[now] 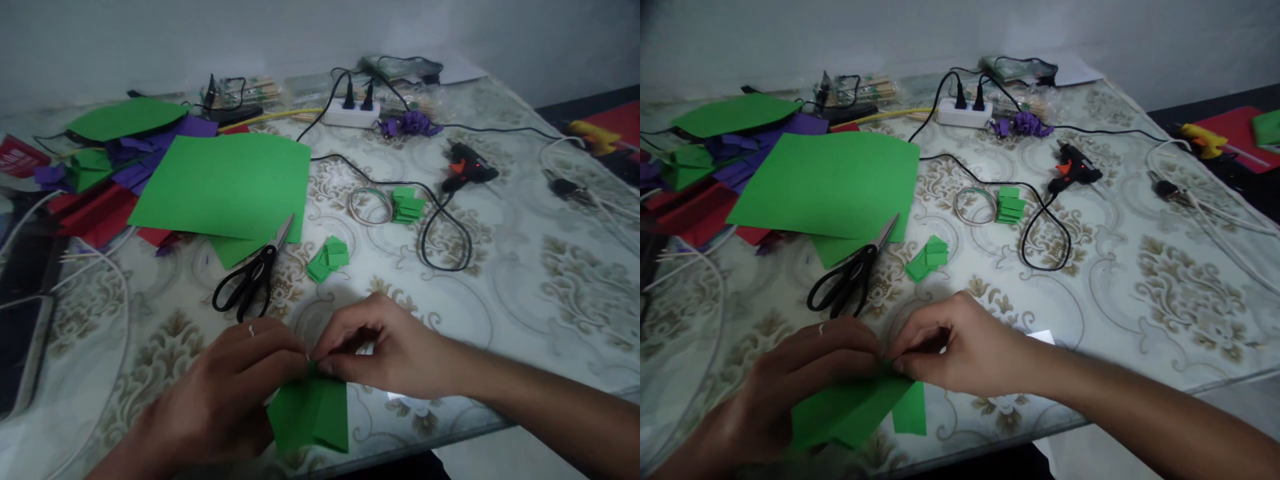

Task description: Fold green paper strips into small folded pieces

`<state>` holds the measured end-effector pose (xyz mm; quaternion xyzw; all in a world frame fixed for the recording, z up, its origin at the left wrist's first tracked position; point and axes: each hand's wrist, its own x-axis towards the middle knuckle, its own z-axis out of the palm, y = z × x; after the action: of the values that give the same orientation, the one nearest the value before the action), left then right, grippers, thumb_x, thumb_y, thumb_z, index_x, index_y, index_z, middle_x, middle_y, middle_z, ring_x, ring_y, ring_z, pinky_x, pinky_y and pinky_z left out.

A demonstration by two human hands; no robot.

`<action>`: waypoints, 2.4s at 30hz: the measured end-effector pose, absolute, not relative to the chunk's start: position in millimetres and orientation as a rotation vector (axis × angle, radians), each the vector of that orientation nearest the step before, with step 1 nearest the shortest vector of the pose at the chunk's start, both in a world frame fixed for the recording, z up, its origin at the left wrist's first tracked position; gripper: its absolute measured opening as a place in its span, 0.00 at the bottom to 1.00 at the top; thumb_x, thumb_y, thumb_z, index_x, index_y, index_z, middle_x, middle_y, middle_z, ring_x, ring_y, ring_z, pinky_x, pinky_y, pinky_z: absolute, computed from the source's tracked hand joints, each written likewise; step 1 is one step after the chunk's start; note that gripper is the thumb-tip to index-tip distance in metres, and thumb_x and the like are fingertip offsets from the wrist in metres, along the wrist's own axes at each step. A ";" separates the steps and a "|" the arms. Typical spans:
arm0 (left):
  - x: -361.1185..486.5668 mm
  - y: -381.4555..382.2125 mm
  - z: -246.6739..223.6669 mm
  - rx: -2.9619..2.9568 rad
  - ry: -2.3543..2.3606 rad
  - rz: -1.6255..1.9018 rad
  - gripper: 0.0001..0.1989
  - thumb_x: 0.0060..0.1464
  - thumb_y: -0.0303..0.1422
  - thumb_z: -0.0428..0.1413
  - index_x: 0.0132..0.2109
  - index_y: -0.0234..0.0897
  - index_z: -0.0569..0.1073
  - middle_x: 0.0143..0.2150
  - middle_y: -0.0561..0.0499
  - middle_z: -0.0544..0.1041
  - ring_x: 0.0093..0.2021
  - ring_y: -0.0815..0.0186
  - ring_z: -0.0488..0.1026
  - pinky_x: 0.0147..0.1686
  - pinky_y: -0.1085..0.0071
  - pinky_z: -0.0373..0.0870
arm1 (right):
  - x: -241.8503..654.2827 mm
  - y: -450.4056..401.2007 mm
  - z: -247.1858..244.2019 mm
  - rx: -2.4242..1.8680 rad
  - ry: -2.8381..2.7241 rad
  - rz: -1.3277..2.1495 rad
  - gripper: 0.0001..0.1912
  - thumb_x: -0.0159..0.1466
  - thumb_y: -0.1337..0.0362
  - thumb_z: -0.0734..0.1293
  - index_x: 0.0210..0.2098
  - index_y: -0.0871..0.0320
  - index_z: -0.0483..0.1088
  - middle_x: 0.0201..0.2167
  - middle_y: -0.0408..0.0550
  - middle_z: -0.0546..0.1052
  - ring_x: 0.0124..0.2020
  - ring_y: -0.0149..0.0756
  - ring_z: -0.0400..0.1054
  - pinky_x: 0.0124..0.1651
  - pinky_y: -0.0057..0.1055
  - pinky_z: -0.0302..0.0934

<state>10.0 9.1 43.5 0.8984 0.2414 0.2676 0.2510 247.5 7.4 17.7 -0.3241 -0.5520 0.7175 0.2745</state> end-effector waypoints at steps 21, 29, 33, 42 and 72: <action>8.8 5.8 39.8 2.399 0.674 0.724 0.03 0.68 0.31 0.52 0.45 0.40 0.71 0.36 0.48 0.82 0.32 0.63 0.80 0.29 0.70 0.77 | 247.6 8.9 22.1 -0.912 -1.540 1.859 0.05 0.62 0.71 0.72 0.36 0.62 0.83 0.32 0.48 0.85 0.32 0.32 0.78 0.36 0.24 0.71; 6.3 3.3 30.1 2.318 0.653 0.784 0.06 0.68 0.33 0.53 0.49 0.40 0.73 0.38 0.45 0.82 0.36 0.60 0.81 0.32 0.68 0.79 | 247.1 8.3 24.9 -0.946 -1.483 1.886 0.02 0.60 0.70 0.74 0.34 0.62 0.80 0.30 0.46 0.82 0.31 0.30 0.76 0.35 0.23 0.69; 3.8 0.7 26.5 2.259 0.643 0.756 0.08 0.63 0.32 0.58 0.49 0.39 0.74 0.40 0.46 0.82 0.37 0.61 0.81 0.33 0.70 0.79 | 245.9 7.9 24.6 -0.959 -1.462 1.894 0.05 0.59 0.71 0.74 0.35 0.62 0.77 0.30 0.44 0.80 0.32 0.30 0.75 0.35 0.23 0.67; 1.2 1.7 29.1 2.185 0.637 0.717 0.13 0.62 0.33 0.54 0.53 0.41 0.74 0.43 0.43 0.82 0.40 0.58 0.83 0.35 0.69 0.80 | 246.7 6.5 27.2 -0.919 -1.545 1.823 0.06 0.60 0.74 0.71 0.38 0.62 0.76 0.32 0.46 0.80 0.34 0.31 0.75 0.37 0.23 0.68; 6.5 -3.5 34.4 2.352 0.725 0.853 0.09 0.61 0.23 0.55 0.46 0.36 0.75 0.40 0.45 0.82 0.36 0.63 0.83 0.35 0.74 0.81 | 246.7 8.4 27.3 -0.836 -1.707 1.612 0.04 0.61 0.75 0.73 0.36 0.67 0.81 0.31 0.50 0.85 0.31 0.30 0.79 0.37 0.17 0.72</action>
<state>6.5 -3.5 34.4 0.8707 0.2684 0.3156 0.2651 246.7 8.4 27.3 -0.3179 -0.6491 0.6130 0.3193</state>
